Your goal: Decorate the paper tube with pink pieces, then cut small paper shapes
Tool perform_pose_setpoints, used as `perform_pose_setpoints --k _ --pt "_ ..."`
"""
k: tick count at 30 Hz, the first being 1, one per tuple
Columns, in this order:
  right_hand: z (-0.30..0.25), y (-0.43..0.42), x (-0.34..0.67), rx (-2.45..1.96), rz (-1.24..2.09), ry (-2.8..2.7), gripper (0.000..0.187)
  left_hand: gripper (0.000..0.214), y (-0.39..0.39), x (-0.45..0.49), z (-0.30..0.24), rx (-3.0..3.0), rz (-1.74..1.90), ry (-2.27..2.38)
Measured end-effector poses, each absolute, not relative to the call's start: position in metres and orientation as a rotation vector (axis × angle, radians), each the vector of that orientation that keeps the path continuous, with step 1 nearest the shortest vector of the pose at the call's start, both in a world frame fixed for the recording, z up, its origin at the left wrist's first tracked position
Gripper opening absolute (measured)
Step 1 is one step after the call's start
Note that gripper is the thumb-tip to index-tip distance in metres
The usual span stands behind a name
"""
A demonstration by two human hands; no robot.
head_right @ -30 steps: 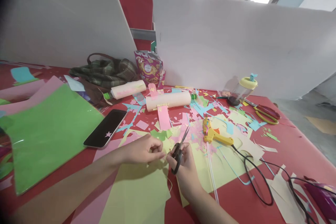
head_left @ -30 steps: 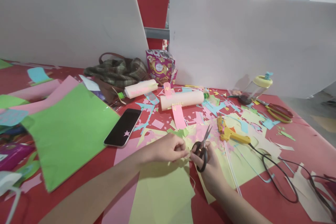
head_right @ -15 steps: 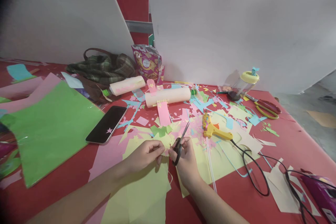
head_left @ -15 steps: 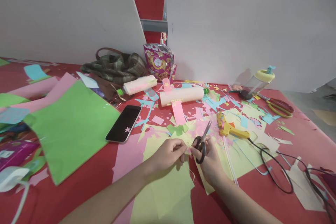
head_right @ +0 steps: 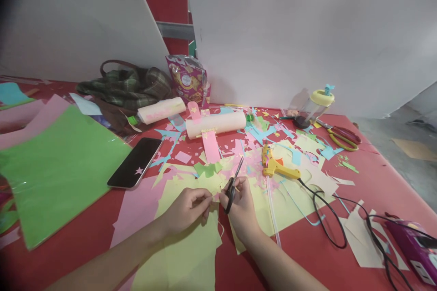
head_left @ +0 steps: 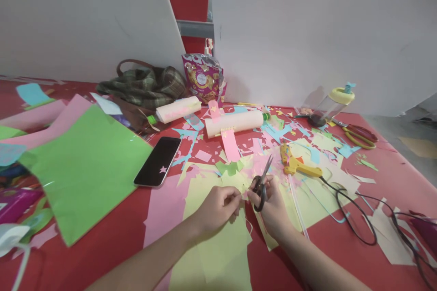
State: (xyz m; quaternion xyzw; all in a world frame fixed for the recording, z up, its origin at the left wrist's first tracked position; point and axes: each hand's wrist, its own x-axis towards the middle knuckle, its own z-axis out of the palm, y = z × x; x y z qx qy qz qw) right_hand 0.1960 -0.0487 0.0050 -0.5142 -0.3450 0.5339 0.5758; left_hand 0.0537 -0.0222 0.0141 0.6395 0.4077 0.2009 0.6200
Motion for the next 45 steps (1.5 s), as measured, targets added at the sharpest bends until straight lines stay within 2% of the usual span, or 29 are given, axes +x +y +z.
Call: perform_pose_setpoints --k 14,24,45 --pt "0.0049 -0.0500 0.1951 -1.227 1.210 -0.848 0.027 0.024 -0.0249 0.0558 0.0144 1.406 0.423 0.916" --pt "0.0053 -0.0515 0.1936 -1.192 1.253 -0.877 0.026 0.033 -0.0217 0.0584 0.0171 1.304 0.504 0.919" --pt "0.0078 -0.0507 0.1945 -1.173 1.317 -0.805 0.029 0.032 -0.0227 0.0569 0.0106 1.324 0.492 0.910"
